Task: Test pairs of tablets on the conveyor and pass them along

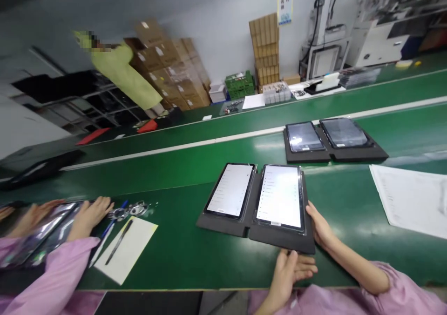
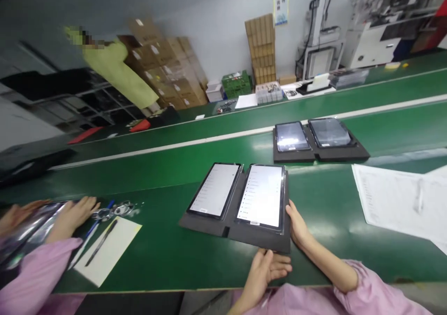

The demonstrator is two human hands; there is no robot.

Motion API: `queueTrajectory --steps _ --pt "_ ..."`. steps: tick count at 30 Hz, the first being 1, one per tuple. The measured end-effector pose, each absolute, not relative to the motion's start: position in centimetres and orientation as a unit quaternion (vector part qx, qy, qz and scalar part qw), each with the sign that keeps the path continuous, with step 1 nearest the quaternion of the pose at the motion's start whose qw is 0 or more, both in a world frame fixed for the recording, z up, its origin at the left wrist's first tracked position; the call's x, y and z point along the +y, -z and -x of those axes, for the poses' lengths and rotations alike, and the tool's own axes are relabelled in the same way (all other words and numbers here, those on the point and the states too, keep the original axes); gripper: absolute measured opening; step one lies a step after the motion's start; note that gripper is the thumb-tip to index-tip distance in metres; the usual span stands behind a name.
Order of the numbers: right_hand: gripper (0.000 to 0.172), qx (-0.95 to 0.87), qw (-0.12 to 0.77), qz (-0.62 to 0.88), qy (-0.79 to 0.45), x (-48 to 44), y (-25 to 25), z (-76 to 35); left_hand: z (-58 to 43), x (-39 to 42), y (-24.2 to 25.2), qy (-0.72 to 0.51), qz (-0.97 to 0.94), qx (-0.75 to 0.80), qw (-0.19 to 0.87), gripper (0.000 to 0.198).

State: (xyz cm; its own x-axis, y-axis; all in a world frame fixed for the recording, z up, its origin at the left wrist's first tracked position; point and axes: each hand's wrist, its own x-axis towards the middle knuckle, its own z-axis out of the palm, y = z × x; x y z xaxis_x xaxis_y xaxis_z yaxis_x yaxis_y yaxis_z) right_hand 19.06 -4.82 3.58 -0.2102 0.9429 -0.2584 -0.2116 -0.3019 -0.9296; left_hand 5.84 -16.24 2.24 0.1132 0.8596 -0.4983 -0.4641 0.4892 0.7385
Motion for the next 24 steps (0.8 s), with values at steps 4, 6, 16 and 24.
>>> queueTrajectory --steps 4,6,16,24 --pt "0.080 -0.429 0.434 0.534 -0.586 -7.0 -1.9 -23.1 -3.0 -17.0 -6.8 -0.270 -0.363 0.422 0.786 0.077" --pt "0.078 -0.458 0.424 0.581 -0.522 -7.4 -1.7 -25.9 0.7 -17.0 -8.5 -0.226 -0.442 0.395 0.773 0.067" --pt "0.048 -0.744 0.233 0.603 -0.167 -5.1 -8.8 -28.9 11.0 -14.8 -5.1 -0.395 -0.485 0.757 0.187 0.070" --pt "0.024 -0.883 0.208 0.408 -0.102 -6.9 -9.1 -23.5 9.4 -16.1 -4.1 -0.281 -0.569 0.769 0.081 0.065"
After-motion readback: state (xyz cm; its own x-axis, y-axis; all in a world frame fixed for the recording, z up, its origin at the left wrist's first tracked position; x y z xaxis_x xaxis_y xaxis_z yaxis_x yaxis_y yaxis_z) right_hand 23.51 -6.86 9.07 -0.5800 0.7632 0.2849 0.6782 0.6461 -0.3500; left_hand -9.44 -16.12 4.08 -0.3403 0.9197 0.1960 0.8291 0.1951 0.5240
